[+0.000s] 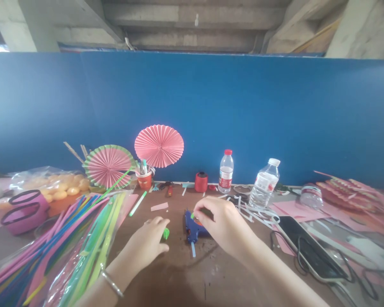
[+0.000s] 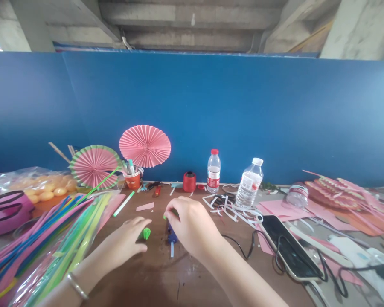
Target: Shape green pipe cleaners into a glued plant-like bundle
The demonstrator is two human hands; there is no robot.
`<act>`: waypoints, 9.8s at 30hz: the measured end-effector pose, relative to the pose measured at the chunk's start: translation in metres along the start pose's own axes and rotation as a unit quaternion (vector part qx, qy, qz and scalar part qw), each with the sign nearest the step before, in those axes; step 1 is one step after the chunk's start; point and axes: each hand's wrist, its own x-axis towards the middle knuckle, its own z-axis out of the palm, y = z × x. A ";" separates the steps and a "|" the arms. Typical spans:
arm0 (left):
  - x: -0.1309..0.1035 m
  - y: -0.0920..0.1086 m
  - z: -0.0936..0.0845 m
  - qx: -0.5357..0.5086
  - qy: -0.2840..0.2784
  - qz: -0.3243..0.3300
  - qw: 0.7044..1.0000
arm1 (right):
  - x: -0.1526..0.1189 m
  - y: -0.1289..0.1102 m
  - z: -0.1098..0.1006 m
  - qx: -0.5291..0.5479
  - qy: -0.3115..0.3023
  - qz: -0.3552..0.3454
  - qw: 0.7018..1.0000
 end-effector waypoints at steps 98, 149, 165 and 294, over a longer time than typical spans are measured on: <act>-0.033 0.050 0.015 -0.491 0.295 0.056 0.818 | -0.011 -0.019 0.036 0.241 0.139 -0.054 0.959; -0.036 0.051 0.013 -0.469 0.292 0.039 0.833 | -0.013 -0.020 0.037 0.229 0.078 0.039 0.969; -0.031 0.062 0.004 -0.560 0.278 0.033 0.780 | -0.011 -0.014 0.046 0.276 0.068 0.084 0.955; -0.031 0.069 -0.039 -0.564 0.153 -0.011 0.812 | -0.003 0.012 0.036 0.235 0.025 -0.131 0.963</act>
